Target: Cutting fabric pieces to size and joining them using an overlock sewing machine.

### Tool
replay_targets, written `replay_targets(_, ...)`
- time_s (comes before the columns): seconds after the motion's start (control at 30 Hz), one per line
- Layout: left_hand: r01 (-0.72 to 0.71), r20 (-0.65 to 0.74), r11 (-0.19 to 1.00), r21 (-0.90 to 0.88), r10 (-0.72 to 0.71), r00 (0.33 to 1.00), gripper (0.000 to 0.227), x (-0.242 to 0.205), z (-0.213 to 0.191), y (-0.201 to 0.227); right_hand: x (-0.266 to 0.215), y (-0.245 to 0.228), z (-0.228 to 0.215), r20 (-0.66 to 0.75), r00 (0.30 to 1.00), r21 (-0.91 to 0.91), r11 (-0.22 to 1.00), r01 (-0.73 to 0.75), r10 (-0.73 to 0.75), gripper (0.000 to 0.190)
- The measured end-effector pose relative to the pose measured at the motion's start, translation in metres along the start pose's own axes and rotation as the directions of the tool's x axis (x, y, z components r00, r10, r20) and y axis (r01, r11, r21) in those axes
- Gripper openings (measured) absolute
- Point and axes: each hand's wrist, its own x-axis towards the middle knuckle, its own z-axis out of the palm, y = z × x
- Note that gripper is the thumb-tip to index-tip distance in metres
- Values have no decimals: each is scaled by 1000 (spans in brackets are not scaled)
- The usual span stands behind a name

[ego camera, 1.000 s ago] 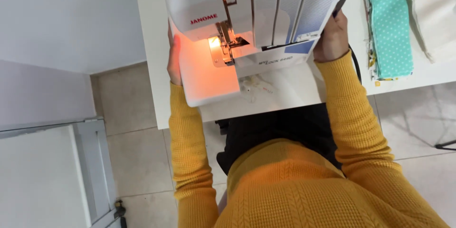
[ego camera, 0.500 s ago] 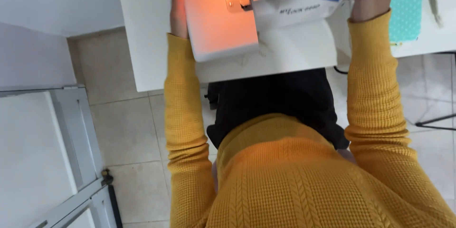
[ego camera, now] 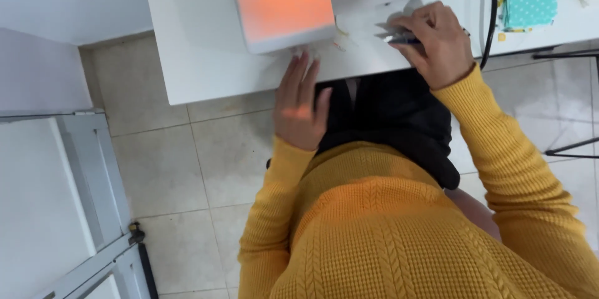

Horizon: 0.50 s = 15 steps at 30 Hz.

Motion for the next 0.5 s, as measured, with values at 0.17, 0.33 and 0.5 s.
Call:
replay_targets(0.17, -90, 98, 981, 175, 74, 992, 66, 18, 25, 21, 6, -5, 9, -90, 996, -59, 998, -7, 1, 37)
replay_targets(0.33, -182, 197, 976, 120, 156, 968, 80, 29, 49, 28, 4, -22, 5, -168, 982, 37, 996, -82, 87, 42)
replay_targets(0.5, -221, 337, 967, -129, 252, 907, 71, 51, 5, 57, -27, -14, -42, -357, 887, 66, 955, -288, 292, 20)
